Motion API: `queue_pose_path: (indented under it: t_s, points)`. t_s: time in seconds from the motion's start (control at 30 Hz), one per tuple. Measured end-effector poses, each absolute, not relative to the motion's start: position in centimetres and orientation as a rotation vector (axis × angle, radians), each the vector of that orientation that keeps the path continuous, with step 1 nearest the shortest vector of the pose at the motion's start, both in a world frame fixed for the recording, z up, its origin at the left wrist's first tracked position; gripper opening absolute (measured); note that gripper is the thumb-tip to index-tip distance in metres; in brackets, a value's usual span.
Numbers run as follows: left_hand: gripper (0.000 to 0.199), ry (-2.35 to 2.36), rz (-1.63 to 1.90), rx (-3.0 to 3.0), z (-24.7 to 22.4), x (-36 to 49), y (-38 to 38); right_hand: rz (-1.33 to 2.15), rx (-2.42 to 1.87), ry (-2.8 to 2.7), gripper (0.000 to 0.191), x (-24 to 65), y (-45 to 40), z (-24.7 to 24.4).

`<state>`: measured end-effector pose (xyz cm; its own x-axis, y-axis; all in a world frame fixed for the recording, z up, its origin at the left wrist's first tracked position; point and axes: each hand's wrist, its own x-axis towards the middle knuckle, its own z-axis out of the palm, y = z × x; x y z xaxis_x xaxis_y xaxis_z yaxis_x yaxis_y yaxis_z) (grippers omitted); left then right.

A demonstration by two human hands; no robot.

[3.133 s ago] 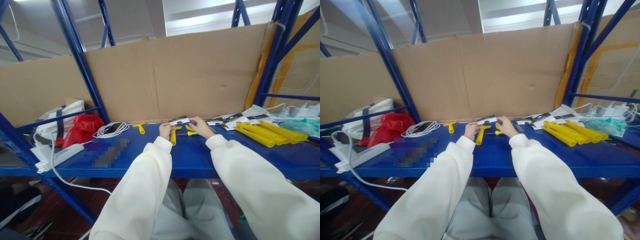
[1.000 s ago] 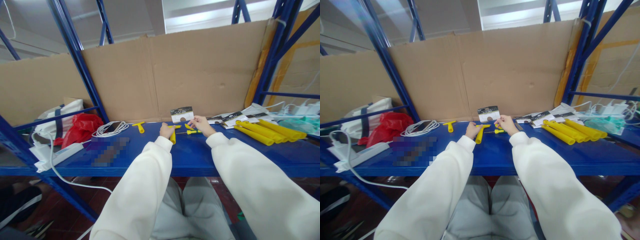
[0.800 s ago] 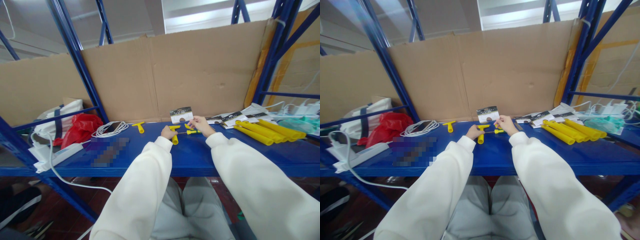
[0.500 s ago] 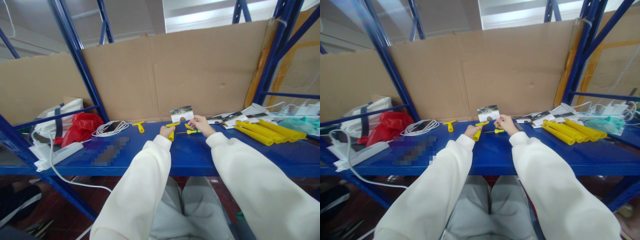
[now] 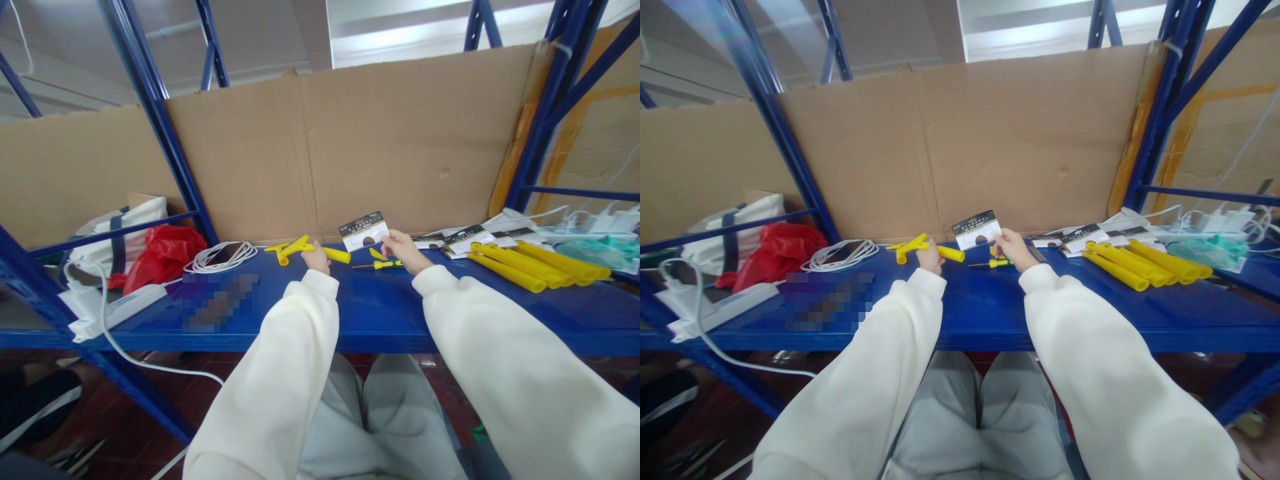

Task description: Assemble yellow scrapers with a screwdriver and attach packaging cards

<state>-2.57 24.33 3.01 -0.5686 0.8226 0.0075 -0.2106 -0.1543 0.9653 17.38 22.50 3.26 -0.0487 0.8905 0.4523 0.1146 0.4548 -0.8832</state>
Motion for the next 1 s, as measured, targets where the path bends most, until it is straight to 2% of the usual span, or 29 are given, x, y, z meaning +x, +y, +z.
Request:
queue_pose_path:
  t_s: [0.1,0.23,0.43,0.6,0.87,1.0]
  points:
    - [0.028,1.414,1.853,0.577,3.3,-2.8,24.2,0.800,-0.927,-1.481,0.030,17.4,22.5,3.3]
    - [0.023,1.389,1.881,0.520,3.8,-2.7,23.8,0.805,-0.927,-1.483,0.029,17.5,22.5,3.3]
    - [0.018,1.112,1.767,0.493,4.4,-1.9,23.1,0.938,-0.882,-1.534,0.036,17.3,22.5,2.8]
    - [0.011,1.039,1.671,0.519,4.2,-1.8,23.4,0.977,-0.925,-1.609,0.036,17.4,22.6,2.5]
    - [0.016,0.950,1.554,0.619,3.0,-2.0,24.6,0.992,-0.875,-1.581,0.044,17.5,22.5,2.6]
    - [0.015,0.759,1.431,0.826,2.4,-1.5,24.9,0.985,-0.925,-1.586,0.039,17.2,22.5,2.4]
